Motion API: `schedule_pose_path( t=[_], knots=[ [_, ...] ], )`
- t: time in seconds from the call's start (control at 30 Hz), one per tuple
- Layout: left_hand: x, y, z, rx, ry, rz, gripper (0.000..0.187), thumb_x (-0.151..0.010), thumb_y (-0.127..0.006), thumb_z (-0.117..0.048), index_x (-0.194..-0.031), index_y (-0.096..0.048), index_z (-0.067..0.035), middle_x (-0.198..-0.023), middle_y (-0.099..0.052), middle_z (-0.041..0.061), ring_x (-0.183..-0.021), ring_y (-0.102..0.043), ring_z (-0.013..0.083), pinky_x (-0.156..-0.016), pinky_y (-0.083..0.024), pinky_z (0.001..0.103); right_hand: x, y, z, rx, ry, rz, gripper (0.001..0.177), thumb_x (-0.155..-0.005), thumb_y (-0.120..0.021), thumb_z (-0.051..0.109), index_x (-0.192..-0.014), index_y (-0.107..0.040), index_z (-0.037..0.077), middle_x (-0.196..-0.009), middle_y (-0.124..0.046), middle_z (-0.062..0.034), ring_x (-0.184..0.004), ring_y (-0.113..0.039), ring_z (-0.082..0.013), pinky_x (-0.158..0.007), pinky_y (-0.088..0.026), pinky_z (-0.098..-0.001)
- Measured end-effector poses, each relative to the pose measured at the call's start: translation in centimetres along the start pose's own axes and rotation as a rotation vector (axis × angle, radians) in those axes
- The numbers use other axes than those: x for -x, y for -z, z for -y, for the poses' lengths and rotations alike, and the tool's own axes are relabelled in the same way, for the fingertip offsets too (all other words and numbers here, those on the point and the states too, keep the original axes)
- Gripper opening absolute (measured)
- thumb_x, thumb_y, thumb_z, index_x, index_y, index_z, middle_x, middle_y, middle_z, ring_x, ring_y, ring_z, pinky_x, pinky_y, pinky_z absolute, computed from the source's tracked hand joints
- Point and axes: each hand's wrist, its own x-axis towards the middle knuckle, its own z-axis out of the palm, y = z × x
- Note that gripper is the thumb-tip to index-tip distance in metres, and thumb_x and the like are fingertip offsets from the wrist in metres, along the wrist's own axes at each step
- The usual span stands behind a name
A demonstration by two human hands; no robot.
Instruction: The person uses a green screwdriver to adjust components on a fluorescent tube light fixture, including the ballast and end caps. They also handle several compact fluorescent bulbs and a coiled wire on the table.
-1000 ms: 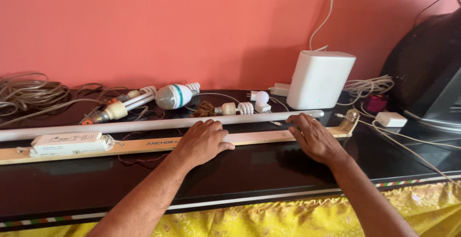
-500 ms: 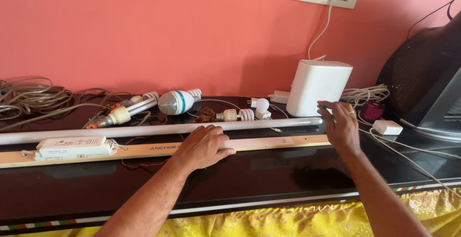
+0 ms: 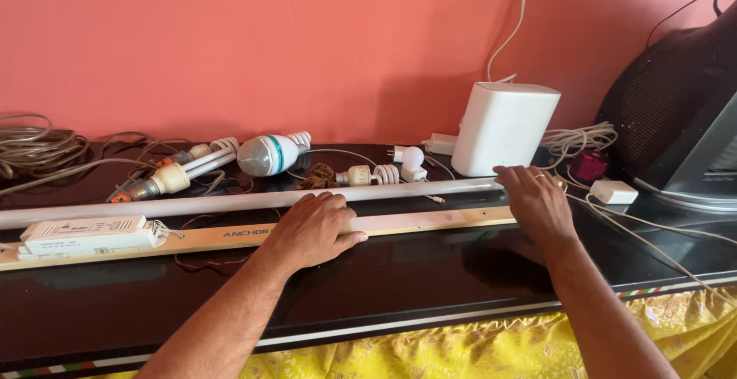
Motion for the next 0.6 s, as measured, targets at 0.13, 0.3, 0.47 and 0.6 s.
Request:
schedule_pose_path(
  t=[0.13,0.3,0.47,0.6],
  knots=[
    [0.0,0.1,-0.1,-0.008,0.028,0.043,0.04,-0.088,-0.074,-0.046,-0.088,-0.075,-0.006,-0.086,-0.067,0.01,-0.085,-0.067,0.0279,-0.078,-0.054,0.047,0.2,-0.4,-0.1,0.041,-0.053,0.143,0.019,-0.095,-0.059,0.013,-0.112,-0.069,0.012,-0.099,-0.074,-0.0046,-0.103,-0.07,-0.0263,-0.095,-0.052,-0.0441],
    [0.0,0.1,-0.1,0.002,0.022,0.014,0.039,-0.087,-0.075,-0.045,-0.089,-0.075,-0.006,-0.086,-0.068,0.01,-0.085,-0.067,0.0285,-0.078,-0.054,0.047,0.6,-2.0,-0.5,0.072,-0.195,0.403,0.015,-0.098,-0.059,0.021,-0.102,-0.072,0.016,-0.094,-0.076,-0.0072,-0.097,-0.071,-0.0264,-0.095,-0.05,-0.0414],
    [0.1,-0.1,0.1,0.004,0.016,0.019,0.039,-0.087,-0.074,-0.046,-0.089,-0.075,-0.007,-0.089,-0.068,0.009,-0.091,-0.067,0.0279,-0.082,-0.053,0.047,0.5,-2.7,-0.7,0.04,-0.308,0.483,0.026,-0.09,-0.058,0.008,-0.098,-0.079,0.02,-0.092,-0.079,-0.0087,-0.09,-0.072,-0.0293,-0.095,-0.05,-0.0404],
    [0.0,-0.7,0.4,-0.003,-0.007,-0.013,0.04,-0.086,-0.073,-0.049,-0.093,-0.075,-0.009,-0.092,-0.069,0.008,-0.095,-0.066,0.0282,-0.086,-0.05,0.049,0.1,-1.4,0.6,-0.083,-0.213,0.317,0.022,-0.092,-0.059,0.011,-0.101,-0.079,0.015,-0.094,-0.078,-0.0097,-0.091,-0.072,-0.0307,-0.095,-0.049,-0.0436]
  ],
)
